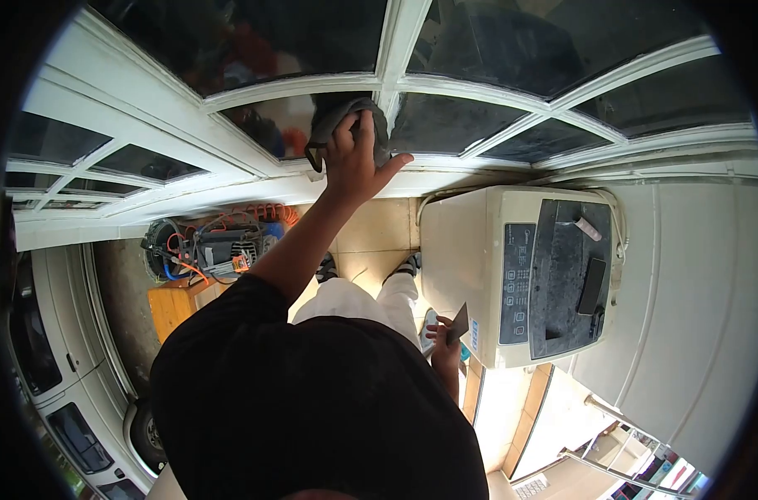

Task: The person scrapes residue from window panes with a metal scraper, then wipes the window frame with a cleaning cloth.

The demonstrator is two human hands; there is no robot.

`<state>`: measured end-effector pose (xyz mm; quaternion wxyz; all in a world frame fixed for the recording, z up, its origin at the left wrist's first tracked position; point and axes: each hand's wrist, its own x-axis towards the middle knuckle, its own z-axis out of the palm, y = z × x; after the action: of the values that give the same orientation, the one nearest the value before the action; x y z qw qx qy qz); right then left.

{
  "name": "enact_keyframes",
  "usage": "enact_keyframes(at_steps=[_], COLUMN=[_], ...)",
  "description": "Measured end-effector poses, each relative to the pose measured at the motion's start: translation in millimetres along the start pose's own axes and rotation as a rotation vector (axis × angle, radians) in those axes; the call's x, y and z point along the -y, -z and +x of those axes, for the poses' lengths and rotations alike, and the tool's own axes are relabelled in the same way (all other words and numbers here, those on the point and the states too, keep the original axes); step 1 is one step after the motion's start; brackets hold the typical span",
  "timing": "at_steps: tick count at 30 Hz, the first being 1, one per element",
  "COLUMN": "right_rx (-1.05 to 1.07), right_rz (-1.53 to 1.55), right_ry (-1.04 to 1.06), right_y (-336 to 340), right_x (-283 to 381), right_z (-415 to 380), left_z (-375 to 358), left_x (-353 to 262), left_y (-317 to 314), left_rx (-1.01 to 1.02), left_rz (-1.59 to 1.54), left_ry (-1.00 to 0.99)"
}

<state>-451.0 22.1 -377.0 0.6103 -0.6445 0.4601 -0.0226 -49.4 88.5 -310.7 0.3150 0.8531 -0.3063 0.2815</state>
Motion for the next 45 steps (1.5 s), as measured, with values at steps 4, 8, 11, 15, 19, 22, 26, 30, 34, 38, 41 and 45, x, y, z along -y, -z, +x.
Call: enact_keyframes(at_steps=[4, 8, 11, 15, 19, 22, 26, 30, 34, 38, 41, 45], right_rx=[0.006, -0.002, 0.002, 0.023, 0.034, 0.024, 0.011, 0.026, 0.029, 0.101, 0.154, 0.208], right_rz=[0.009, 0.004, -0.041, -0.081, -0.082, -0.148, -0.17, -0.188, -0.17, -0.143, -0.048, -0.164], right_ry=[0.04, 0.0, -0.042, -0.049, -0.03, -0.045, -0.058, -0.038, -0.063, -0.057, -0.071, -0.01], right_y=[0.7, 1.6, 3.5, 6.2, 6.2, 6.8, 7.9, 14.1, 7.4, -4.2, -12.8, -39.6], right_x=[5.5, 6.1, 7.0, 6.3, 12.4, 20.3, 24.0, 12.9, 7.0, 3.1, -10.1, 10.1], right_z=[5.3, 4.6, 2.4, 2.5, 2.8, 3.4, -0.4, -3.2, -7.8, -7.5, 0.7, 4.7], left_z=[5.1, -24.5, -64.2, -102.2, -112.7, -115.5, -106.8, -113.0, -119.1, -142.0, -156.7, -174.0], left_x=[-7.1, 2.2, 18.1, 30.2, 35.4, 42.9, 49.2, 71.7, 103.5, 133.6, 134.2, 133.1], left_y=[5.2, -18.8, -55.1, -82.2, -80.4, -81.0, -71.3, -63.0, -35.7, -19.4, 0.1, 41.5], left_rx=[0.068, 0.086, 0.094, 0.281, 0.514, 0.573, 0.593, 0.494, 0.354, 0.034, 0.003, -0.082], left_rz=[-0.113, -0.115, -0.126, -0.145, -0.126, -0.017, 0.006, 0.043, 0.05, -0.126, -0.195, -0.297], left_ry=[0.085, 0.121, 0.167, 0.322, 0.472, 0.492, 0.7, 0.822, 0.902, 0.786, 0.662, 0.562])
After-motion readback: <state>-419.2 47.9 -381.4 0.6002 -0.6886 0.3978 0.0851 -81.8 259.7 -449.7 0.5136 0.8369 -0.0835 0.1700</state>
